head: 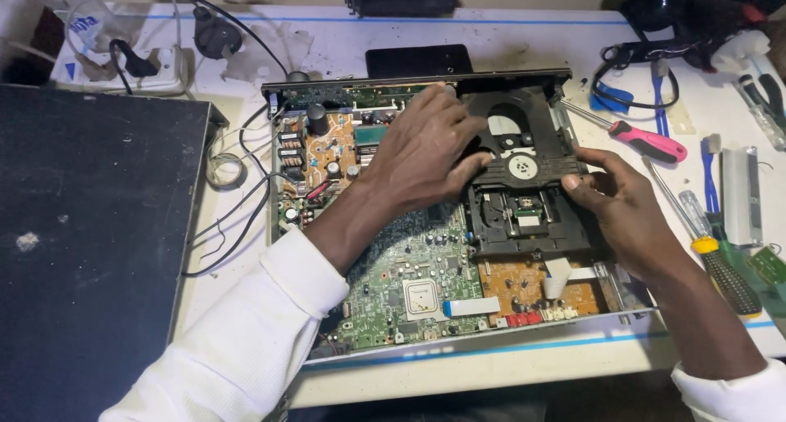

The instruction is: Disconnecting ribbon cables and removing the disc drive assembly from an electronic device during a repair process.

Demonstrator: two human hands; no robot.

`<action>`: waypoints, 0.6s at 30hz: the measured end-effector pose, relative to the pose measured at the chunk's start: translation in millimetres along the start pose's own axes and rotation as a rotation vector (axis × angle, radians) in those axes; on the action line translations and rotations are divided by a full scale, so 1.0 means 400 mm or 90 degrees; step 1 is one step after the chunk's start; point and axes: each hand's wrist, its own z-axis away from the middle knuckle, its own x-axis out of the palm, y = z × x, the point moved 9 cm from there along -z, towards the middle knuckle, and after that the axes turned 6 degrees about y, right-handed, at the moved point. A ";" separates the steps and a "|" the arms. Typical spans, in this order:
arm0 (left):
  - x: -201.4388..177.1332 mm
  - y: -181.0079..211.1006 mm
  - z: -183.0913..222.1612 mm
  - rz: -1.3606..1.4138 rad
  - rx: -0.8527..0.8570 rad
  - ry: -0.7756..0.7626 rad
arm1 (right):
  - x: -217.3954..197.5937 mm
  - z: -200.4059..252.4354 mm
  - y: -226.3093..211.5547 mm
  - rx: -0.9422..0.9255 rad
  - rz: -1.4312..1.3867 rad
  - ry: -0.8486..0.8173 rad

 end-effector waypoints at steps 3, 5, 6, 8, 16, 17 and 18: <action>0.029 0.018 0.018 0.052 -0.039 -0.144 | -0.016 -0.017 -0.020 -0.173 0.227 -0.002; 0.019 0.026 0.024 0.009 -0.010 -0.124 | -0.025 -0.022 -0.028 -0.245 0.385 0.020; 0.025 0.033 0.023 0.010 -0.009 -0.125 | -0.022 -0.016 -0.031 -0.244 0.384 0.021; 0.046 0.026 0.027 -0.044 -0.043 -0.165 | -0.001 0.004 -0.058 -0.319 0.469 0.019; 0.047 0.052 0.023 -0.147 -0.024 -0.179 | 0.044 0.015 -0.062 -0.530 0.581 -0.008; 0.041 0.057 0.019 -0.149 -0.019 -0.159 | 0.050 0.018 -0.059 -0.529 0.612 -0.023; 0.049 0.061 0.021 -0.148 -0.019 -0.159 | 0.049 0.018 -0.054 -0.527 0.613 -0.023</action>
